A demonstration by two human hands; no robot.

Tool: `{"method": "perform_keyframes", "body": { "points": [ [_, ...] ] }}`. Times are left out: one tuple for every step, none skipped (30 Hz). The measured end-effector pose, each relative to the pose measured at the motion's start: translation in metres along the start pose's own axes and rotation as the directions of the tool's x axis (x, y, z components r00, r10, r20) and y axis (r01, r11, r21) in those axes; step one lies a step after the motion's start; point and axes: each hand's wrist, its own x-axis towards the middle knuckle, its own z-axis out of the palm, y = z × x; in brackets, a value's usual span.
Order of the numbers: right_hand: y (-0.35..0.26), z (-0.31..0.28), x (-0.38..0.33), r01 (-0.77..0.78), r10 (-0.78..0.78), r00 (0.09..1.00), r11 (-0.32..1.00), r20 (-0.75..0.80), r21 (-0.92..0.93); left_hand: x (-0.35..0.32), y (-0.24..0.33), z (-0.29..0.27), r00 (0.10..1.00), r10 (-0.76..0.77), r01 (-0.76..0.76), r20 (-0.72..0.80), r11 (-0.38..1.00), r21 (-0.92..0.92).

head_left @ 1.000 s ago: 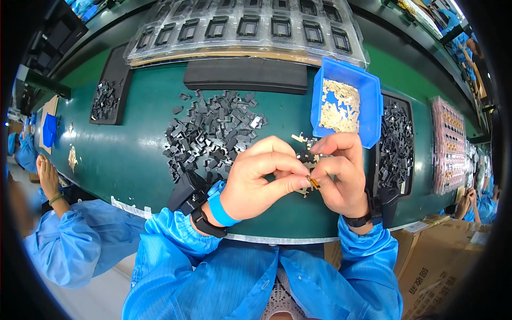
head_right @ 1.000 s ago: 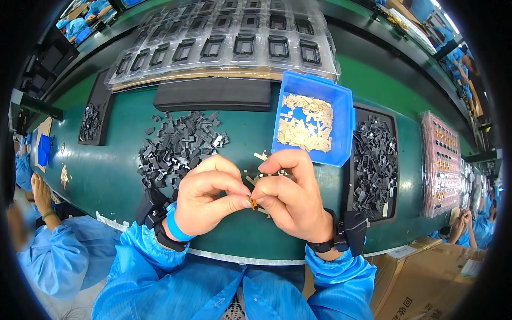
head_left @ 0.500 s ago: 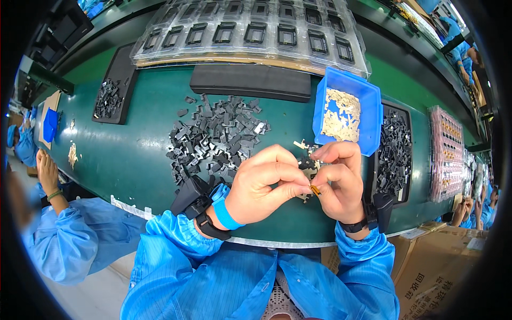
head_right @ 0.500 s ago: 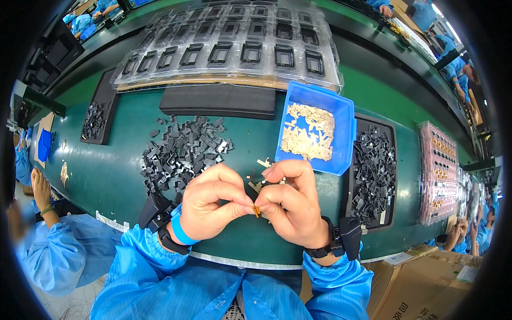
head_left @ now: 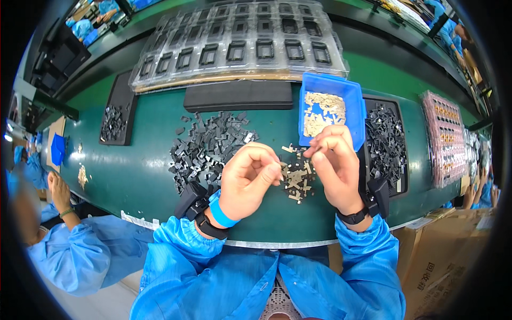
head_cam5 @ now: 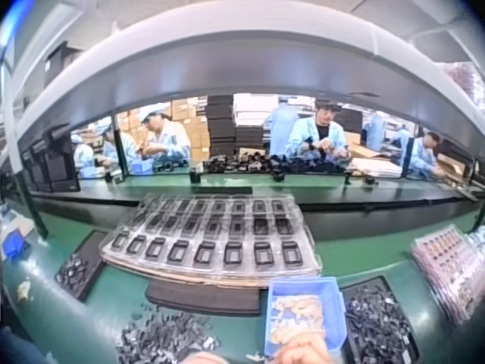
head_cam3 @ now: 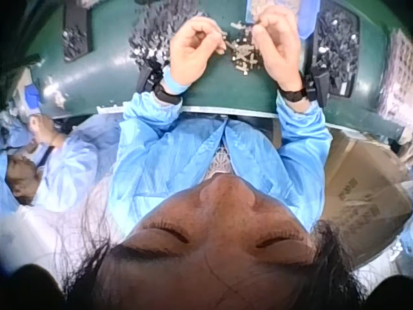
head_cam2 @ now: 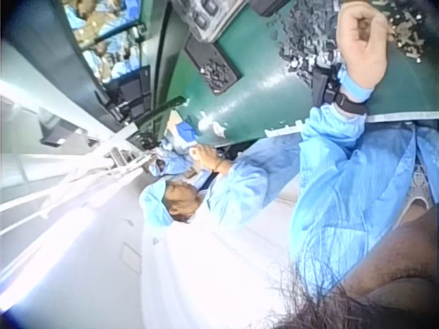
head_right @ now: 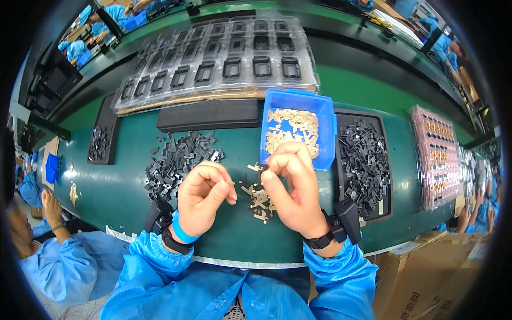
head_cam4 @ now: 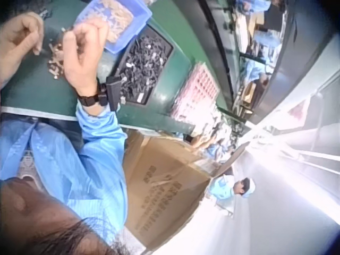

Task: Manually assemble small gold-colored metal contacts onto black plastic base components at a factory assembly station.

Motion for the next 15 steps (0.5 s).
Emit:
{"method": "perform_keyframes", "body": {
  "points": [
    [-0.001,0.002,0.002,-0.051,0.056,0.997,0.993,-0.045,0.105,0.001,0.002,0.003,0.998,-0.039,0.038,-0.050,0.999,-0.016],
    [0.000,0.002,0.003,-0.044,0.051,0.997,0.993,-0.062,0.110,0.004,0.004,0.005,0.999,-0.039,0.038,-0.034,0.999,-0.006],
    [0.002,0.002,0.003,-0.073,0.089,0.992,0.982,-0.087,0.177,0.006,0.005,0.007,0.995,-0.073,0.073,-0.074,0.997,0.003],
    [0.004,0.001,0.004,-0.100,0.129,0.986,0.965,-0.106,0.244,0.008,0.007,0.009,0.987,-0.107,0.109,-0.116,0.994,0.010],
    [0.006,0.000,0.003,-0.095,0.128,0.983,0.968,-0.131,0.233,0.011,0.009,0.011,0.987,-0.098,0.104,-0.130,0.994,0.039],
    [0.005,-0.001,0.004,-0.093,0.128,0.982,0.967,-0.138,0.237,0.016,0.012,0.014,0.987,-0.099,0.105,-0.124,0.993,0.044],
    [0.004,-0.001,0.005,-0.087,0.130,0.976,0.969,-0.176,0.232,0.021,0.015,0.017,0.983,-0.125,0.139,-0.133,0.985,0.100],
    [0.003,-0.002,0.007,-0.083,0.133,0.968,0.970,-0.212,0.227,0.027,0.016,0.020,0.978,-0.150,0.172,-0.145,0.973,0.156],
    [0.004,-0.004,0.007,-0.078,0.133,0.956,0.975,-0.261,0.210,0.034,0.013,0.024,0.978,-0.139,0.161,-0.153,0.978,0.135],
    [0.004,-0.005,0.007,-0.080,0.135,0.956,0.974,-0.262,0.212,0.042,0.010,0.027,0.978,-0.142,0.163,-0.153,0.977,0.137],
    [0.004,-0.007,0.008,-0.069,0.138,0.945,0.970,-0.297,0.231,0.050,0.006,0.029,0.978,-0.166,0.188,-0.125,0.964,0.191],
    [0.004,-0.008,0.008,-0.057,0.141,0.933,0.966,-0.331,0.251,0.058,0.003,0.031,0.977,-0.192,0.210,-0.098,0.947,0.245],
    [0.002,-0.008,0.009,-0.054,0.143,0.924,0.967,-0.355,0.251,0.065,0.001,0.033,0.974,-0.214,0.225,-0.069,0.929,0.293],
    [0.002,-0.008,0.009,-0.056,0.146,0.924,0.966,-0.354,0.253,0.068,0.001,0.033,0.974,-0.217,0.228,-0.071,0.928,0.293],
    [0.002,-0.009,0.009,-0.056,0.147,0.921,0.967,-0.360,0.250,0.072,0.002,0.033,0.975,-0.215,0.220,-0.050,0.927,0.303]
  ]
}}
